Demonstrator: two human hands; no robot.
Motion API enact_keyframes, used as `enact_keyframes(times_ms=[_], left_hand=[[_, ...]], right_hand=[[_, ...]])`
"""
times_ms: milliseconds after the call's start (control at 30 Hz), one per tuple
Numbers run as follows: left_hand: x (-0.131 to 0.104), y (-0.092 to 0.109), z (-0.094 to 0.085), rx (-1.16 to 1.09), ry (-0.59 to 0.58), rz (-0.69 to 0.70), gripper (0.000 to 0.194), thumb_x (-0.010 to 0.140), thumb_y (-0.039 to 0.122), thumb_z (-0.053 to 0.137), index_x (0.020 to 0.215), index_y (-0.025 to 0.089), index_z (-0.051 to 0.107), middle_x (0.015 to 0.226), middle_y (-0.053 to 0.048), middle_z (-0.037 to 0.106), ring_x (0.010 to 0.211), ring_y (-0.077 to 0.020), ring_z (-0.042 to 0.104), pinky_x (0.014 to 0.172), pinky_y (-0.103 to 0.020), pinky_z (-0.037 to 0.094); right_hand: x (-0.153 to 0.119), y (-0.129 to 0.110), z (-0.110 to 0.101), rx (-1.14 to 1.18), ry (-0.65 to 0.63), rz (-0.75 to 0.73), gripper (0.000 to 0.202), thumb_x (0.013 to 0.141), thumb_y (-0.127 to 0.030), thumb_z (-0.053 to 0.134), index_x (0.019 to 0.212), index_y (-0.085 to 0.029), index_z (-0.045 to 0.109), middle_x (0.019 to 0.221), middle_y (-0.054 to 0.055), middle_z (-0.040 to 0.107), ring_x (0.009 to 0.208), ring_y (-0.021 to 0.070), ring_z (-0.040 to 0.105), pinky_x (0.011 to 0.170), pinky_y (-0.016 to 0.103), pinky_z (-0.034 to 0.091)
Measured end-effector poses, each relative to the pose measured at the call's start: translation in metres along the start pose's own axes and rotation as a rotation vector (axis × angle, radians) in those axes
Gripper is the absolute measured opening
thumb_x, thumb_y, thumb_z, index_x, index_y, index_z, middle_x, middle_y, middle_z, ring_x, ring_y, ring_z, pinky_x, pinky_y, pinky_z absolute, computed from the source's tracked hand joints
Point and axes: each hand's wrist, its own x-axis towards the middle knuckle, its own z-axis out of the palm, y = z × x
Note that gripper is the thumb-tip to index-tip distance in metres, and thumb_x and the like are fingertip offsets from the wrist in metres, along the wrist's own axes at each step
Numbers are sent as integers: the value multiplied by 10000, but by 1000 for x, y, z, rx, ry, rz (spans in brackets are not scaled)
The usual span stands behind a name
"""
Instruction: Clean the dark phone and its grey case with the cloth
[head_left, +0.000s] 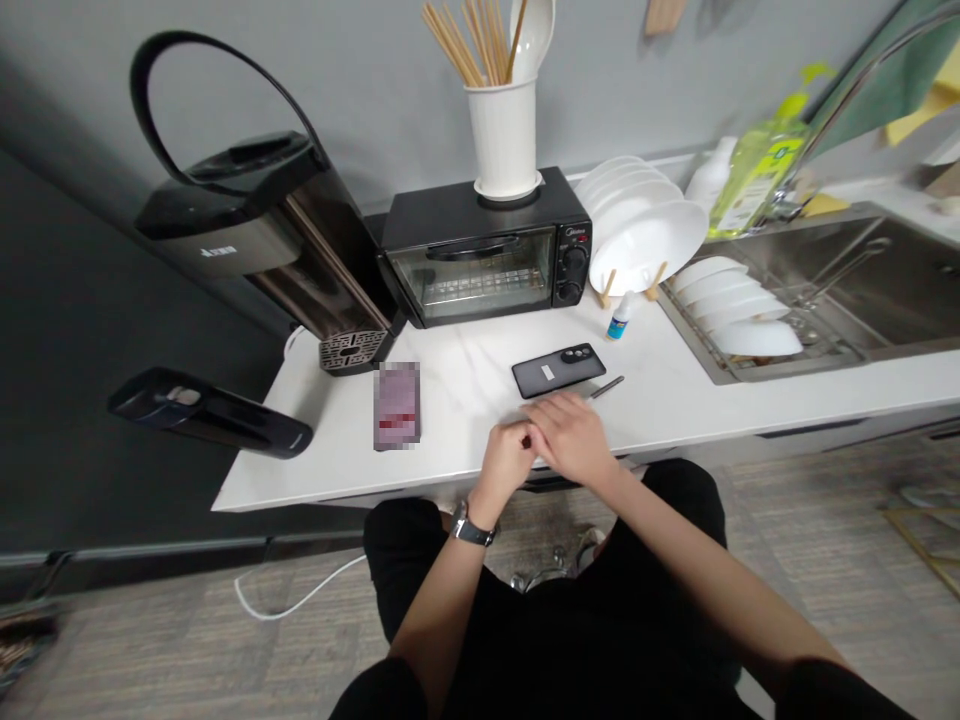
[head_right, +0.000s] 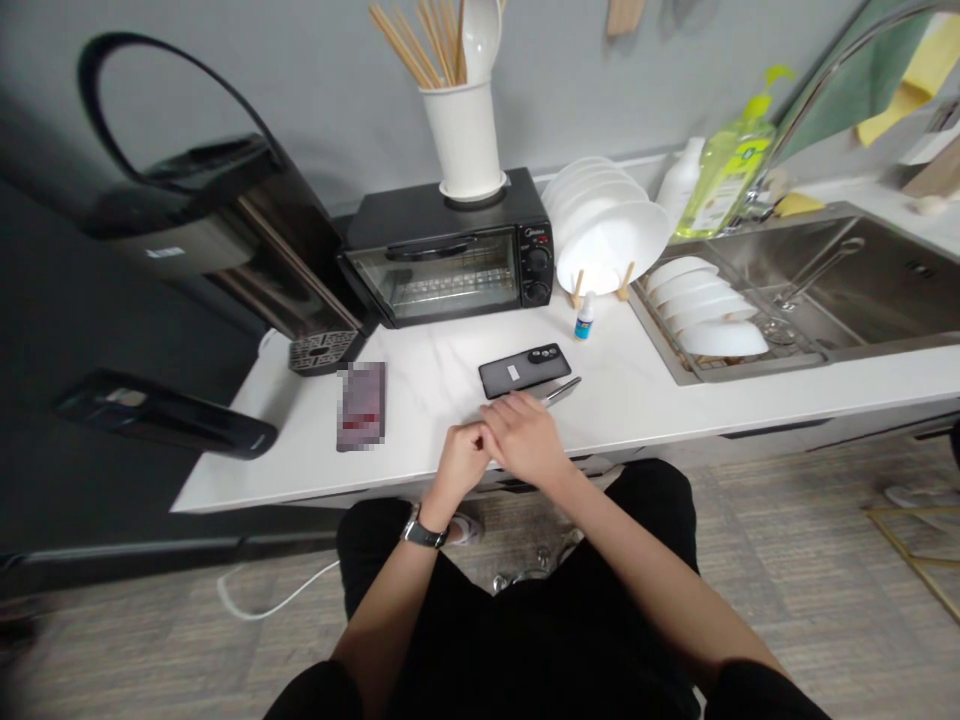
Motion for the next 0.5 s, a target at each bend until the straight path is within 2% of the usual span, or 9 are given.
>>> enact_keyframes(times_ms=[67,133,167,233,300,367,433,500], left_hand=[[0,2,0,-39,-11,11,191,959,215,689,1080,172,830,946,-61,836,727,-182,739,735,-264,588],[0,4,1,-67,-8,18,263,961,257,711,1204,208,800,1068,-56,834,766,-181,752,746,-262,596],[0,5,1,-60,-1,19,263,957,250,715,1201,206,801,1051,-54,836,746,-177,747,726,-258,594],[0,2,2,-9,17,19,183,935,180,709,1074,173,829,886,-51,831,665,-167,717,668,-251,579],[-1,-2,1,39,27,23,147,896,94,691,873,145,827,726,-50,788,611,-165,695,637,-250,571],[-3,-5,0,57,32,29,187,874,57,678,763,143,801,683,-54,771,596,-169,696,635,-257,578],[-4,-4,0,32,38,37,148,895,95,692,872,158,823,803,-64,815,651,-180,737,673,-269,605],[-4,1,1,-17,62,51,174,926,164,713,1053,193,827,971,-64,840,770,-200,787,750,-289,635]], right_hand=[[-2,22,-5,-67,91,149,338,1048,-225,422,973,-191,750,919,80,762,878,258,616,885,434,429],[-4,37,-8,-123,201,324,384,1047,-186,389,882,-206,735,892,74,753,868,256,612,946,455,403],[-4,36,-8,-129,225,355,389,1047,-178,384,870,-210,729,904,74,752,895,258,615,995,466,384],[-3,18,-2,-89,194,275,358,1048,-190,396,922,-209,730,963,78,755,971,263,615,1055,469,358],[-2,-6,7,-12,81,52,317,1046,-234,421,1042,-186,734,1000,87,755,967,259,607,988,433,394],[-1,-15,11,-5,15,-72,325,1048,-280,447,1177,-152,716,1051,104,758,967,262,605,898,417,410],[-2,0,8,-44,50,-29,345,1060,-317,436,1127,-155,734,970,105,758,907,270,597,823,421,397],[-3,25,0,-61,146,157,400,1078,-307,388,951,-184,747,867,99,743,840,267,585,793,424,383]])
